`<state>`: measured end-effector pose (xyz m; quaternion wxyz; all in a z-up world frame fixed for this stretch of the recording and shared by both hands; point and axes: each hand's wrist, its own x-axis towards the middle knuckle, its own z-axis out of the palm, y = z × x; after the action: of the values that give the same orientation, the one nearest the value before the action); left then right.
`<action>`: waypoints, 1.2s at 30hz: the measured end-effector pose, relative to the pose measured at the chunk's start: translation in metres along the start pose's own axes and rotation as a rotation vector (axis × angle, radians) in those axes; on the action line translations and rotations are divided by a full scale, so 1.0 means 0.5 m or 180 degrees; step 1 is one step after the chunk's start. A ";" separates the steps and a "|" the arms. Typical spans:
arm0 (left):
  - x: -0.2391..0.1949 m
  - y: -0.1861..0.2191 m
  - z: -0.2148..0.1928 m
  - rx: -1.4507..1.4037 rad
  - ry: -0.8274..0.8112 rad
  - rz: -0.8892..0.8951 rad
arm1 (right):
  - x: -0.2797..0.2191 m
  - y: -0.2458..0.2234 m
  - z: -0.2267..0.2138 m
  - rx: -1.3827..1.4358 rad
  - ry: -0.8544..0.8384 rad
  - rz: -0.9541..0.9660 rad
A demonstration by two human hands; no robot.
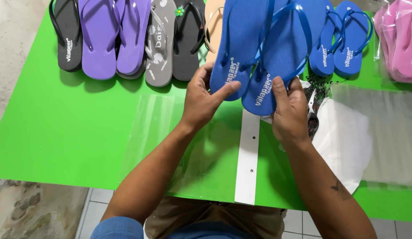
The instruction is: The person places blue sandals into a clear plastic bag, attaches a white cardboard header to the top of the bag, and uses a white cloth to wipe the surface of a blue sandal.
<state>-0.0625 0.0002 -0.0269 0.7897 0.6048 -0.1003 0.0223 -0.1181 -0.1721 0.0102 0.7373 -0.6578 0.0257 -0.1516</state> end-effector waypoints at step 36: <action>-0.050 0.004 0.051 -0.1140 0.0170 -0.1585 | -0.028 0.051 -0.009 -0.0261 0.0214 -0.0235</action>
<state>-0.0908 -0.0215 -0.0231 0.8673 0.4612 0.0694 -0.1741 -0.1276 -0.1707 -0.0176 0.7024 -0.6825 0.0324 -0.1995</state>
